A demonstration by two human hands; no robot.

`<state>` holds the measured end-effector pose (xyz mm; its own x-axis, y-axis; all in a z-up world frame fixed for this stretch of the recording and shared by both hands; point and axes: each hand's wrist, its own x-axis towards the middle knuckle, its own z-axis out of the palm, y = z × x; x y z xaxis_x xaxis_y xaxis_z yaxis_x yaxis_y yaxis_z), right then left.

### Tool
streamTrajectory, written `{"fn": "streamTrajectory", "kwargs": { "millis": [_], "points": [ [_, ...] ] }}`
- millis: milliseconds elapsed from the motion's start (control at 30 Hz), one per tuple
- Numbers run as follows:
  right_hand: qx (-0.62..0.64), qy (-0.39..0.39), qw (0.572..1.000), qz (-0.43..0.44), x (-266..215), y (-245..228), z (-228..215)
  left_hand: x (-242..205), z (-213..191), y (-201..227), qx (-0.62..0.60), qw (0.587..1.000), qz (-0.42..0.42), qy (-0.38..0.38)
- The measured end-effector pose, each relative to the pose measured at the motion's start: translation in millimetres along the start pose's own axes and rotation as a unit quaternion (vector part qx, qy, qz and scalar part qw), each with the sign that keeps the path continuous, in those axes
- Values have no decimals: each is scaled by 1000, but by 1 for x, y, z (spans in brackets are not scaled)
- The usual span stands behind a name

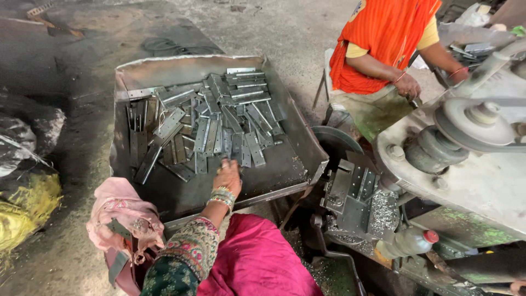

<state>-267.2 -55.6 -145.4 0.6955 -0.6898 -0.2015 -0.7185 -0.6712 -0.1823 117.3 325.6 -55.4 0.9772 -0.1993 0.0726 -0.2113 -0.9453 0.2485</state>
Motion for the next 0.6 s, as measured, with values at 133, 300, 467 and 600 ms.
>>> {"fn": "streamTrajectory", "kwargs": {
  "millis": [133, 300, 467, 600],
  "points": [
    [-4, -2, 1000, 5, 17, -5, -2, 15, 3, -4, 69, 996, -42, 46],
    [-27, -20, 999, -3, 4, 5, -7, 33, 30, -11, 59, 995, 14, 81],
    [-13, -13, 1000, -3, 3, 2, -13, 26, 36, -20, 45, 992, 43, 113],
    [5, -1, 1000, 13, -6, 7, -8, 27, 26, -29, 74, 994, 52, 64]
  ]
}}
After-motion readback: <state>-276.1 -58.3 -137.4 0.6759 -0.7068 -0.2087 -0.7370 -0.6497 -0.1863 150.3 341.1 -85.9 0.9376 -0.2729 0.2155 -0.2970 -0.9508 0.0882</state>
